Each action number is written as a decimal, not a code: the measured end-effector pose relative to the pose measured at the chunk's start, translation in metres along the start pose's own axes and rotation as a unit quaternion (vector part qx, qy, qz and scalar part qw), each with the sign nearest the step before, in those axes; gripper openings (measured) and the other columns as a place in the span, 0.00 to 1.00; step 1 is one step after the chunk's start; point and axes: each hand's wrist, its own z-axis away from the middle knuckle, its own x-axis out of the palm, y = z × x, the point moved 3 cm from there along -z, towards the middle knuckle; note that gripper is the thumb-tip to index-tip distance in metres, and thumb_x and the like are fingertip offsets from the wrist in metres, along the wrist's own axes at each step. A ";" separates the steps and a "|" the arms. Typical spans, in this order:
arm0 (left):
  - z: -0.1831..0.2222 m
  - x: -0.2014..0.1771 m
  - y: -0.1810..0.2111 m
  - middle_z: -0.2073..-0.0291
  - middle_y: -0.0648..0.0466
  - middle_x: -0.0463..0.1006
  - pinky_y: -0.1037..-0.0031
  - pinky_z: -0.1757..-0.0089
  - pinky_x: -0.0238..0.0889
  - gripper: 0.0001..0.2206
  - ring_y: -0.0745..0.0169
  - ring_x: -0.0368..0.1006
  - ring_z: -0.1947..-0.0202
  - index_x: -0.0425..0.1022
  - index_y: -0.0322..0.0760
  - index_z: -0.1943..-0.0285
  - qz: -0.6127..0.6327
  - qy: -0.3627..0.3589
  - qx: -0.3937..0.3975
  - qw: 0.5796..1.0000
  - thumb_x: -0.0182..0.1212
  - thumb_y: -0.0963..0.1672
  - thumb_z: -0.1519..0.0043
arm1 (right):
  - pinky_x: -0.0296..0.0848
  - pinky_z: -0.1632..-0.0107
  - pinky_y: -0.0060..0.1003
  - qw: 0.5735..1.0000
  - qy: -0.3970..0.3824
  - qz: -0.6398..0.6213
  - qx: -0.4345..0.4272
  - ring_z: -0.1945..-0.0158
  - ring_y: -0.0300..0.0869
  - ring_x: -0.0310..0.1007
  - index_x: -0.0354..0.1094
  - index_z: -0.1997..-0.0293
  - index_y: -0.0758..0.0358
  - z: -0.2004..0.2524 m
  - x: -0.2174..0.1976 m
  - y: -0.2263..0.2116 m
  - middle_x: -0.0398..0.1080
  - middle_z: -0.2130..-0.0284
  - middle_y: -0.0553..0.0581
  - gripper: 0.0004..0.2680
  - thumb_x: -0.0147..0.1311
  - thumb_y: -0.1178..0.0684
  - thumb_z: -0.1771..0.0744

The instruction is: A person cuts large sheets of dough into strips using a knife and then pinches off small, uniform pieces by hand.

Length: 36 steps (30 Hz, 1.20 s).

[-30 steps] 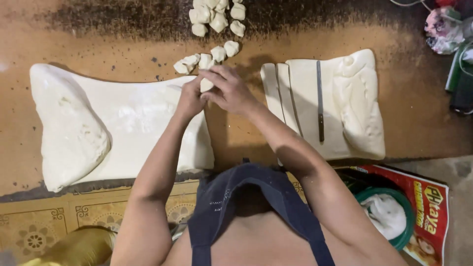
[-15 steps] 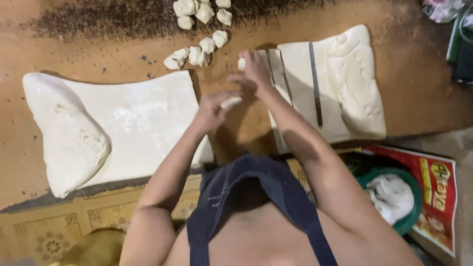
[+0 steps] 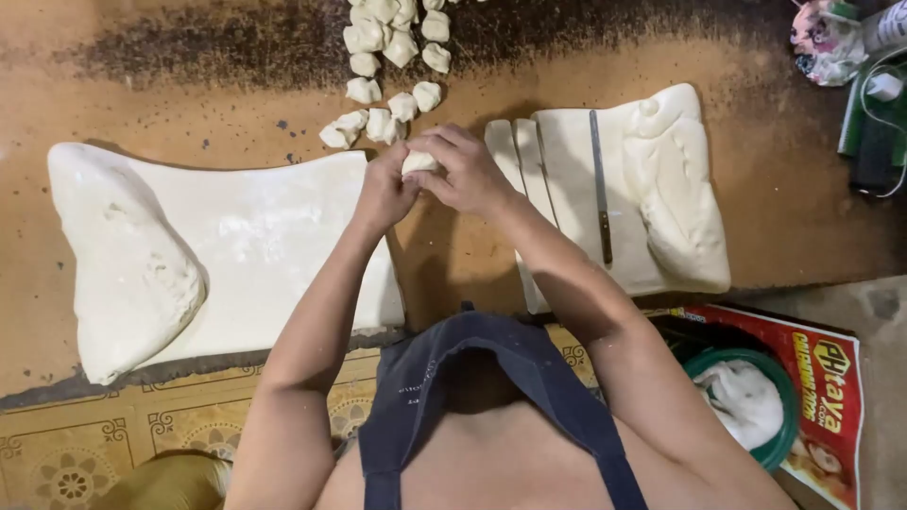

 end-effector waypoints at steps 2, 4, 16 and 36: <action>-0.003 -0.002 0.015 0.47 0.34 0.78 0.47 0.50 0.69 0.28 0.26 0.74 0.50 0.67 0.33 0.30 -0.008 -0.045 0.030 0.999 0.62 0.37 0.43 | 0.74 0.55 0.42 0.998 0.053 0.018 -0.022 0.60 0.50 0.76 0.75 0.52 0.55 0.007 0.006 0.006 0.73 0.64 0.51 0.09 0.63 0.46 0.33; 0.006 0.011 -0.007 0.59 0.45 0.80 0.58 0.55 0.70 0.19 0.44 0.75 0.58 0.74 0.38 0.42 0.046 -0.010 0.012 0.999 0.62 0.38 0.44 | 0.73 0.54 0.42 0.996 0.079 0.030 -0.002 0.60 0.48 0.75 0.75 0.51 0.53 0.016 0.012 0.004 0.71 0.63 0.50 0.11 0.66 0.44 0.35; -0.002 -0.012 0.032 0.51 0.40 0.70 0.51 0.48 0.69 0.25 0.31 0.73 0.51 0.61 0.35 0.37 -0.017 -0.096 0.033 0.995 0.59 0.37 0.46 | 0.71 0.45 0.58 0.979 -0.013 0.080 0.189 0.46 0.66 0.72 0.61 0.37 0.58 0.030 0.021 0.070 0.67 0.51 0.68 0.27 0.70 0.39 0.38; 0.000 -0.009 0.063 0.56 0.58 0.86 0.71 0.49 0.65 0.16 0.62 0.80 0.54 0.82 0.51 0.46 0.117 -0.107 -0.087 0.983 0.72 0.43 0.44 | 0.59 0.39 0.76 0.947 -0.112 0.009 0.302 0.32 0.72 0.57 0.47 0.24 0.58 0.044 0.017 0.062 0.56 0.32 0.73 0.41 0.75 0.43 0.42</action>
